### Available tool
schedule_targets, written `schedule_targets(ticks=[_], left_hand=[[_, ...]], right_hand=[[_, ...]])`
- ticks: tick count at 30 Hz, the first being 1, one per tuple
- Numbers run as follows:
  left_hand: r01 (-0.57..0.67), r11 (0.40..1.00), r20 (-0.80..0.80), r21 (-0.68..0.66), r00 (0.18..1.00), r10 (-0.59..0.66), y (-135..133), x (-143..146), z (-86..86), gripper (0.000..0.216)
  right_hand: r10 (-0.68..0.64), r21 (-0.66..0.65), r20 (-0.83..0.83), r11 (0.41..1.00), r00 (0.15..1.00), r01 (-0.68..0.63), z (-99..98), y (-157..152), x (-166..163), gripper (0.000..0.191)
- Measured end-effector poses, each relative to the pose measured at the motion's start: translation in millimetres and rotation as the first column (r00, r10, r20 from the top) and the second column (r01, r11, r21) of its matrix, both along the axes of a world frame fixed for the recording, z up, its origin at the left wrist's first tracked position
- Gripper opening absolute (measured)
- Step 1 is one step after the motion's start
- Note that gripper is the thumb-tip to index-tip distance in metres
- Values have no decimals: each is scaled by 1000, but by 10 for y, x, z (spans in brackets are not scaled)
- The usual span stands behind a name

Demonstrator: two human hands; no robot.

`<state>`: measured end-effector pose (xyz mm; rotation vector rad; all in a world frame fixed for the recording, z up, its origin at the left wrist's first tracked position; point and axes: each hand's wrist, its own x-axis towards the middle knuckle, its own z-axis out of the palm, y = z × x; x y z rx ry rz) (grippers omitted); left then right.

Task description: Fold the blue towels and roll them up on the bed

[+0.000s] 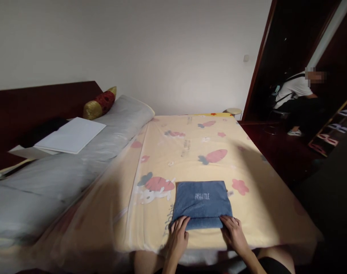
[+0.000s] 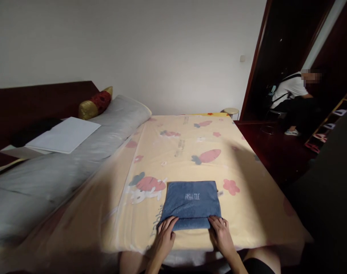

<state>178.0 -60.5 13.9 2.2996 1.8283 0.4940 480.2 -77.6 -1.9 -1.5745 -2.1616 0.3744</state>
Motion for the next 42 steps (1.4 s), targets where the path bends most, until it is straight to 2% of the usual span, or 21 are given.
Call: schedule_targets(ticks=[5,7,10,12,15,18,19,20,22,24,25,27,30,32,34,36,38,40,42], left_hand=[[-147,988,4,53,989,147,72,-97,17,52],[-144,989,23,32,989,143,75,-189,36,51],[-113,994,27,-15,993,113,79,-305,160,44],[-132,990,6,-57,991,132,94,-311,292,35],[-265,953,-82,-145,963,255,128,-158,451,30],[-397,910,-152,-120,913,379,130,186,446,38],[-371,924,-137,-93,924,358,120,326,406,44],[-292,954,-106,-73,953,284,105,463,352,51],[-41,997,-31,-62,999,40,79,684,227,64],[167,984,21,-67,986,-166,71,760,114,69],[209,976,23,-64,978,-208,76,727,70,66],[180,983,-5,-41,984,-180,98,535,16,57],[40,999,-66,2,997,-40,138,127,-6,48],[-63,998,-92,31,994,66,151,-37,-10,45],[-173,982,-102,78,978,181,146,-19,-23,43],[-228,966,-85,122,967,239,132,165,-48,42],[-114,987,-50,111,992,120,126,415,-77,45],[89,994,-12,57,996,-88,135,601,-95,49],[183,983,2,-2,983,-183,155,629,-93,48]], right_hand=[[-101,-46,29,994,994,102,76,19,-64,44],[-126,-49,23,991,992,127,124,17,-70,45],[-135,-42,12,990,991,136,216,33,-38,42],[-143,-61,46,987,989,146,278,62,-4,33],[-182,-101,125,976,975,195,341,123,-18,23],[-270,-68,171,956,948,285,348,174,-227,31],[-268,-59,163,958,949,281,339,185,-339,37],[-235,-58,139,968,962,245,325,193,-460,42],[-103,-74,62,991,993,107,286,203,-675,50],[20,-80,15,997,1000,-19,235,211,-770,51],[36,-74,15,997,999,-35,206,215,-752,51],[-8,-47,40,999,999,10,139,224,-593,50],[-138,-6,76,990,988,139,24,218,-219,47],[-211,8,103,977,972,212,-35,199,-62,47],[-272,17,124,962,954,272,-49,183,-80,47],[-264,17,117,964,957,264,-9,183,-270,48],[-144,2,82,990,986,144,66,204,-543,49],[-24,-26,49,999,998,26,135,241,-769,49],[-12,-51,44,999,999,14,157,280,-841,48]])
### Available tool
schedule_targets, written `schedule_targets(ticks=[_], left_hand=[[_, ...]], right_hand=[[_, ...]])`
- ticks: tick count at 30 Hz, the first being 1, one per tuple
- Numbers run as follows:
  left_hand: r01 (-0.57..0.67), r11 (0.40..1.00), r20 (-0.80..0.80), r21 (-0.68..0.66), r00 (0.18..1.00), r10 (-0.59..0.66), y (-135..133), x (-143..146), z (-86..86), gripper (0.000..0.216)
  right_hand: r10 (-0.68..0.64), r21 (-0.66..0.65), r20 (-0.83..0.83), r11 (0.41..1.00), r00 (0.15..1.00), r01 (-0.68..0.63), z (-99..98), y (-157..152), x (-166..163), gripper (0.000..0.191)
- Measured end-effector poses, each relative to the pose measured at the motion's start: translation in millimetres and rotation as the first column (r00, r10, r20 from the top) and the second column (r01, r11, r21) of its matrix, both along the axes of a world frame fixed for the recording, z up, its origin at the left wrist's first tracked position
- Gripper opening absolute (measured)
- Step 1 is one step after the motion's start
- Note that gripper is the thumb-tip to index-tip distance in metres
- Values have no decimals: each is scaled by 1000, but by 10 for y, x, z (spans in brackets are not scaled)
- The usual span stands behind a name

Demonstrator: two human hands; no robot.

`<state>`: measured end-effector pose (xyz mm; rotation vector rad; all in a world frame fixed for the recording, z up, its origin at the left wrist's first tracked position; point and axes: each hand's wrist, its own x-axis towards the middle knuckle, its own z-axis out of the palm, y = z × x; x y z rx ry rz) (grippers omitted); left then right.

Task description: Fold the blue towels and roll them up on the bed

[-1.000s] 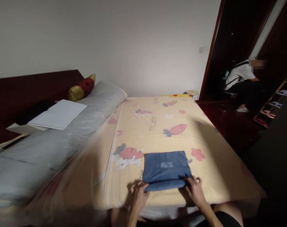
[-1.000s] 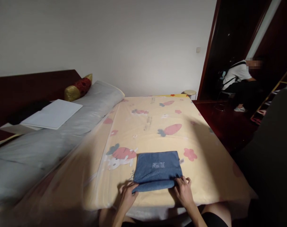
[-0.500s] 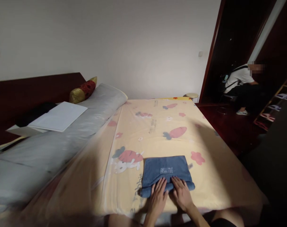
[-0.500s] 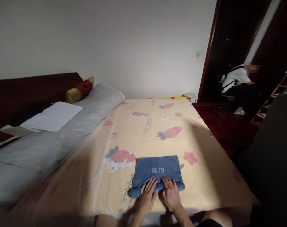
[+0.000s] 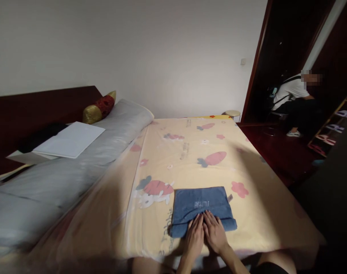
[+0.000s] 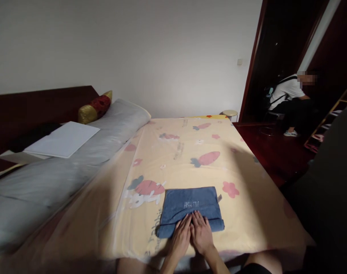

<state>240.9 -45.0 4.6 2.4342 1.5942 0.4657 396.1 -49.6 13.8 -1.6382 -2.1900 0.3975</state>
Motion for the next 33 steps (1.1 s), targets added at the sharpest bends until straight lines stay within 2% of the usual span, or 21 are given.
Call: schedule_targets(ticks=[2,5,7,9,12,13,15,17,19,21,23,28,31,33], left_hand=[[-80,996,-28,-35,997,79,20,-134,20,47],[-249,968,-81,-26,966,246,27,-454,44,47],[-288,958,-101,9,952,287,20,-588,37,46],[-323,944,-112,62,938,329,12,-589,14,45],[-401,903,-96,155,904,418,8,-395,-23,44],[-391,904,-84,173,909,409,9,-312,-30,44],[-298,940,-63,166,948,312,14,-168,-29,45],[-194,975,-51,108,978,200,20,-89,-13,46],[-161,986,-52,33,985,162,29,-90,6,47],[-199,980,-67,-7,978,198,37,-166,8,47],[-272,962,-89,19,958,272,40,-302,-18,47],[-396,894,-78,210,905,419,6,-746,-105,43],[-472,824,2,314,868,497,-57,-938,-39,39],[-488,795,68,360,864,499,-116,-1001,46,36]], right_hand=[[-88,2,21,996,996,88,-40,25,106,50],[-220,55,63,975,974,216,-180,15,442,53],[-263,94,83,962,961,255,-276,-10,627,53],[-286,123,95,954,954,274,-337,-27,699,53],[-340,161,95,933,936,323,-339,-29,617,49],[-341,174,87,930,936,323,-321,-29,567,48],[-281,188,67,946,957,265,-275,-41,485,45],[-174,181,48,970,984,163,-243,-74,466,44],[-112,162,39,981,993,105,-239,-120,521,43],[-110,148,37,984,993,103,-261,-165,619,46],[-126,137,40,983,991,120,-290,-197,712,49],[-165,116,46,981,985,159,-306,-199,753,47],[-194,152,63,971,979,183,-269,-199,704,46],[-233,200,77,956,969,214,-251,-234,698,43]])
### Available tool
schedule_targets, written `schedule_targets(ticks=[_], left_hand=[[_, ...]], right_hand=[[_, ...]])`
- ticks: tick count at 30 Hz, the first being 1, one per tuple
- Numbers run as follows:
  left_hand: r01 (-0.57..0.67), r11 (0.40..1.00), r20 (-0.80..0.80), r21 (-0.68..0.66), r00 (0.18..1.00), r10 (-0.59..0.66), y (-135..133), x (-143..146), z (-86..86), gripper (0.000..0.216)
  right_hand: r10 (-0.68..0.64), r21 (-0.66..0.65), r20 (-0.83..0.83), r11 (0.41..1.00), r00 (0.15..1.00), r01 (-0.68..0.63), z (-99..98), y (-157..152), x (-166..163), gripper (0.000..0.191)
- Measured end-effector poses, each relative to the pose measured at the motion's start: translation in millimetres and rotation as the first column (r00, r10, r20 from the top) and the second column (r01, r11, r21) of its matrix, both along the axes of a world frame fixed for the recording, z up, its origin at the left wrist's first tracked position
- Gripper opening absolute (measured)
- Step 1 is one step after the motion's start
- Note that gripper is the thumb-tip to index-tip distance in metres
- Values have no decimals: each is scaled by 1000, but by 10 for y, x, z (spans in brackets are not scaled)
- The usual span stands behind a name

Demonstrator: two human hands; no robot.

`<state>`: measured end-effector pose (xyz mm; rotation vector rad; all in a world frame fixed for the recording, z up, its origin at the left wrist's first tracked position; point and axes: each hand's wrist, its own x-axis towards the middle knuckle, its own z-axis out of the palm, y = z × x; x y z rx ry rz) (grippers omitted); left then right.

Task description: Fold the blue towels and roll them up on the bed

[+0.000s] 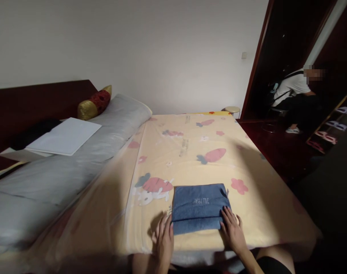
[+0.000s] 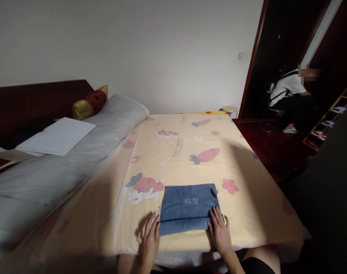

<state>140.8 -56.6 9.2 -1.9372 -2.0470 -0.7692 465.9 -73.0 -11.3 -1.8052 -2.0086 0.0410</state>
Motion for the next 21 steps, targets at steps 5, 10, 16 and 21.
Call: schedule_targets(ticks=[5,10,16,21], left_hand=[[207,977,49,-57,978,-204,-164,61,62,37],[160,961,36,-225,987,-155,-203,285,-78,56],[94,928,52,-359,995,-81,99,402,110,45],[-3,868,3,-496,1000,5,279,344,262,41]], right_hand=[[-44,15,24,999,999,44,-79,-227,141,43],[18,-58,13,998,1000,-17,-161,-341,208,59],[-77,-209,22,975,997,80,223,28,46,42],[-58,-266,56,961,997,71,506,327,58,26]])
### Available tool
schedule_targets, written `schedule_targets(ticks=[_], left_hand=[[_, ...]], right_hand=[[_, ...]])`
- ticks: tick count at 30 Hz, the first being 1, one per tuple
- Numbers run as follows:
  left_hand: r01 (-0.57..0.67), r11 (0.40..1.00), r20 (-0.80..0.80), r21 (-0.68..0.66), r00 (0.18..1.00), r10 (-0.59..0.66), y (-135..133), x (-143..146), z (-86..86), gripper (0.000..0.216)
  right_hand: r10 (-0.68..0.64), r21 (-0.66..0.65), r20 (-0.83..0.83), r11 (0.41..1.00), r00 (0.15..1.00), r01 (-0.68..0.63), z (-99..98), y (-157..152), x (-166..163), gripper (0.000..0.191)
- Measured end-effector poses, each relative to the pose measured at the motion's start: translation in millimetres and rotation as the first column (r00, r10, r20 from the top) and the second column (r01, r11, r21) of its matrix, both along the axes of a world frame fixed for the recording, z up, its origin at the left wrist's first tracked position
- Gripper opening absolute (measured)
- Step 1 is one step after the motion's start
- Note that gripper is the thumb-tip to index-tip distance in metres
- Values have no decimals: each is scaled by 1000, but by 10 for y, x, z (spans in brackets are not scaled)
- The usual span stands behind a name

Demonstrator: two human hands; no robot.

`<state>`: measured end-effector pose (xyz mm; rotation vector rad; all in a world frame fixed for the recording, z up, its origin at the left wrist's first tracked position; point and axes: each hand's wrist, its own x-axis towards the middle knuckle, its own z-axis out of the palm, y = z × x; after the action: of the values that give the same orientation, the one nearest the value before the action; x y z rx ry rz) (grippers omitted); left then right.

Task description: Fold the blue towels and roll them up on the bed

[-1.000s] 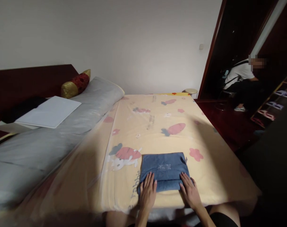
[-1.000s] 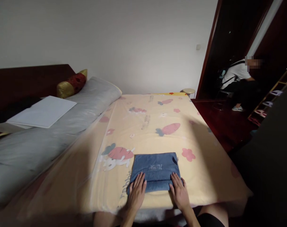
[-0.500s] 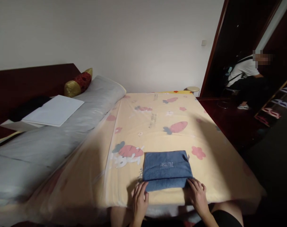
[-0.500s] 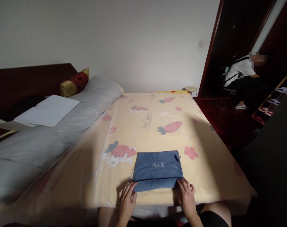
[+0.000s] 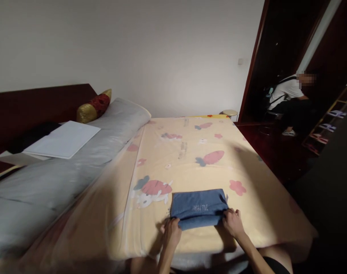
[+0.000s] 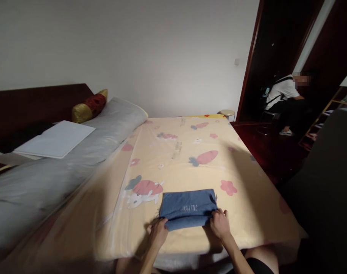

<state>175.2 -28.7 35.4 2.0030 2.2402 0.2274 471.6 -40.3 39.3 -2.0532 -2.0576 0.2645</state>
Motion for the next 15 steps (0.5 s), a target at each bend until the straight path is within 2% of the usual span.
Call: schedule_targets(ticks=[4,6,9,10,12,15], left_hand=[[2,997,-53,82,999,2,-46,213,-12,47],[135,981,-45,137,990,-130,-89,451,-48,54],[411,901,11,137,909,-417,-124,722,-115,58],[463,877,20,130,883,-470,-123,734,-137,57],[470,873,22,129,879,-477,-105,606,-177,54],[323,935,4,146,945,-327,-51,181,-233,49]], right_hand=[[-33,40,22,999,999,32,-12,9,-205,40],[78,80,-17,994,997,-76,-74,-19,-420,47],[297,154,-76,947,952,-283,-201,-40,-663,48],[318,173,-78,938,945,-302,-243,-37,-672,49],[273,194,-66,947,960,-256,-322,-23,-551,51],[134,196,-41,973,990,-124,-421,-14,-153,50]])
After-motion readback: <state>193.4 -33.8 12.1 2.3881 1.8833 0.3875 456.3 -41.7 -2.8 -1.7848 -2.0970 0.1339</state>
